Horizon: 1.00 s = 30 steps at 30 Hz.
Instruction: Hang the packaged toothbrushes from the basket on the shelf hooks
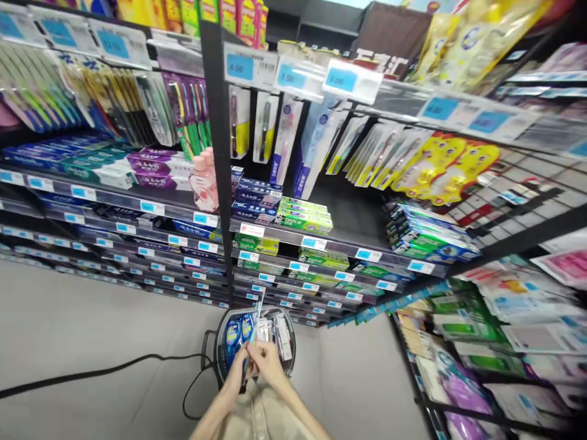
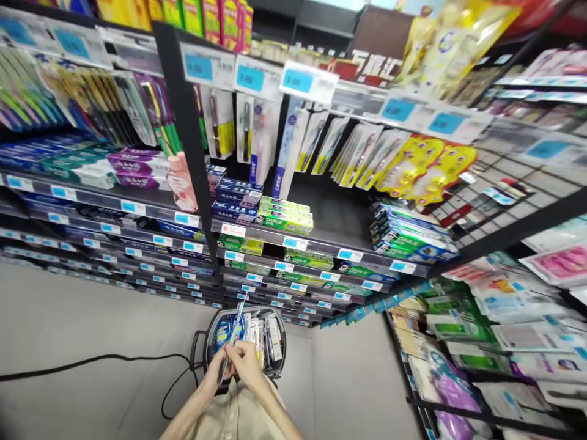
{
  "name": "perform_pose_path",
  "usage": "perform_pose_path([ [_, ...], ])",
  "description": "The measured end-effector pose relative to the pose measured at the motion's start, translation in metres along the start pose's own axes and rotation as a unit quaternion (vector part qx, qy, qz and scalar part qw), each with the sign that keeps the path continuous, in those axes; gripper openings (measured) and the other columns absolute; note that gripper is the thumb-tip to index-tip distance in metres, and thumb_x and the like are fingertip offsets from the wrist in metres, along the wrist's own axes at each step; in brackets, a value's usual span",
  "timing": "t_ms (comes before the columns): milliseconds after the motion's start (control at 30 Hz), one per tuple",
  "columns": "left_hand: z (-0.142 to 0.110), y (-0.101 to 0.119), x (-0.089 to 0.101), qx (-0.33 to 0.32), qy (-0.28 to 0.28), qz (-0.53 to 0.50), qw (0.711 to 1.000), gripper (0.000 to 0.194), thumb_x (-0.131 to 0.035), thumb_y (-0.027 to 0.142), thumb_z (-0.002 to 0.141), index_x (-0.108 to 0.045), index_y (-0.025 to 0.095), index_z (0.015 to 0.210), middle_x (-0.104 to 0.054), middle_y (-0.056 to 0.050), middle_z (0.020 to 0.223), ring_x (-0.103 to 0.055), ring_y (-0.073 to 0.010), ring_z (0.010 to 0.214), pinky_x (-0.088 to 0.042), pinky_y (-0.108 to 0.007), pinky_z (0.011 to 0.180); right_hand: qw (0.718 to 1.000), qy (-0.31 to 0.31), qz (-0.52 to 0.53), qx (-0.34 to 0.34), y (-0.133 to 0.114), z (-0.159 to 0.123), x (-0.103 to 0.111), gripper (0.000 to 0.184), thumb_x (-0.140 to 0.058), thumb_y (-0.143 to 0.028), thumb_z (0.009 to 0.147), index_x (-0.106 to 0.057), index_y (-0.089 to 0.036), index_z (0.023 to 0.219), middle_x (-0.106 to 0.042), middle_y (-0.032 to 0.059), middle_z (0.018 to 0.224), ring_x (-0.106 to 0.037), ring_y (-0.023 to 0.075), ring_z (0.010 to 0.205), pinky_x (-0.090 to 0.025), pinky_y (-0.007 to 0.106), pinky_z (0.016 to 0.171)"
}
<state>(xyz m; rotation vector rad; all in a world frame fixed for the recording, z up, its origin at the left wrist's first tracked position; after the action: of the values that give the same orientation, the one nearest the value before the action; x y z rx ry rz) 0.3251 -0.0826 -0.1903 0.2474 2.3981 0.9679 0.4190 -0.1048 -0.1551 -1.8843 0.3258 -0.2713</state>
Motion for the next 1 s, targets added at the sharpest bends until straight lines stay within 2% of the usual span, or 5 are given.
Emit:
perform_pose_path([
  [167, 0.002, -0.005, -0.014, 0.090, 0.002, -0.074, 0.993, 0.052, -0.077, 0.058, 0.071, -0.072, 0.014, 0.098, -0.042, 0.010, 0.043, -0.031, -0.0049, 0.031, -0.017, -0.015, 0.036, 1.000, 0.015, 0.012, 0.008, -0.007, -0.008, 0.001, 0.070, -0.056, -0.086, 0.077, -0.047, -0.020, 0.057, -0.048, -0.0039, 0.043, -0.043, 0.0073, 0.035, -0.030, 0.019, 0.037],
  [300, -0.004, -0.005, -0.017, 0.100, -0.003, -0.055, 0.993, 0.054, -0.083, 0.064, 0.059, -0.066, 0.016, 0.076, -0.037, 0.011, 0.042, -0.025, -0.0015, 0.031, -0.011, -0.014, 0.038, 1.000, 0.010, 0.015, 0.014, -0.012, -0.014, -0.002, 0.070, -0.055, -0.087, 0.076, -0.049, -0.019, 0.058, -0.050, -0.0038, 0.045, -0.045, 0.0078, 0.036, -0.031, 0.019, 0.037],
  [467, -0.008, 0.013, 0.001, 0.020, 0.034, 0.022, 0.999, 0.058, -0.087, 0.067, 0.051, -0.067, 0.019, 0.078, -0.052, 0.007, 0.047, -0.049, -0.0115, 0.037, -0.029, -0.019, 0.038, 1.000, 0.003, 0.020, 0.020, -0.011, -0.016, -0.008, 0.056, -0.056, -0.071, 0.087, -0.049, -0.021, 0.062, -0.054, -0.0033, 0.048, -0.053, 0.0110, 0.041, -0.037, 0.020, 0.041],
  [600, -0.011, 0.046, 0.009, -0.081, 0.045, 0.106, 0.990, 0.059, -0.088, 0.062, 0.057, -0.069, 0.022, 0.097, -0.076, -0.003, 0.084, -0.076, -0.0284, 0.081, -0.058, -0.032, 0.067, 0.998, 0.052, 0.012, 0.021, -0.002, -0.013, 0.000, 0.045, -0.061, -0.056, 0.087, -0.048, -0.021, 0.062, -0.051, -0.0051, 0.047, -0.050, 0.0099, 0.041, -0.037, 0.020, 0.042],
  [1000, -0.027, 0.095, -0.025, -0.194, 0.021, 0.155, 0.968, 0.056, -0.083, 0.053, 0.071, -0.063, 0.016, 0.108, -0.076, -0.010, 0.103, -0.072, -0.0280, 0.094, -0.057, -0.034, 0.078, 0.996, 0.073, 0.037, 0.049, -0.035, -0.017, 0.022, 0.045, -0.062, -0.062, 0.086, -0.057, -0.019, 0.078, -0.052, -0.0059, 0.054, -0.047, 0.0094, 0.045, -0.039, 0.021, 0.047],
])
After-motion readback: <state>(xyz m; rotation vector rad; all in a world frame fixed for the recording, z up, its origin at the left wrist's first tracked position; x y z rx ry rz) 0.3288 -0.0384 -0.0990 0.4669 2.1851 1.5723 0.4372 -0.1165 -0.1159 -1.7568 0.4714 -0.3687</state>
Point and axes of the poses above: each hand's wrist, its own z-axis towards the middle knuckle, its own x-axis out of the back of the hand, y = z × x, the point moved 9 cm from there along z, towards the middle knuckle
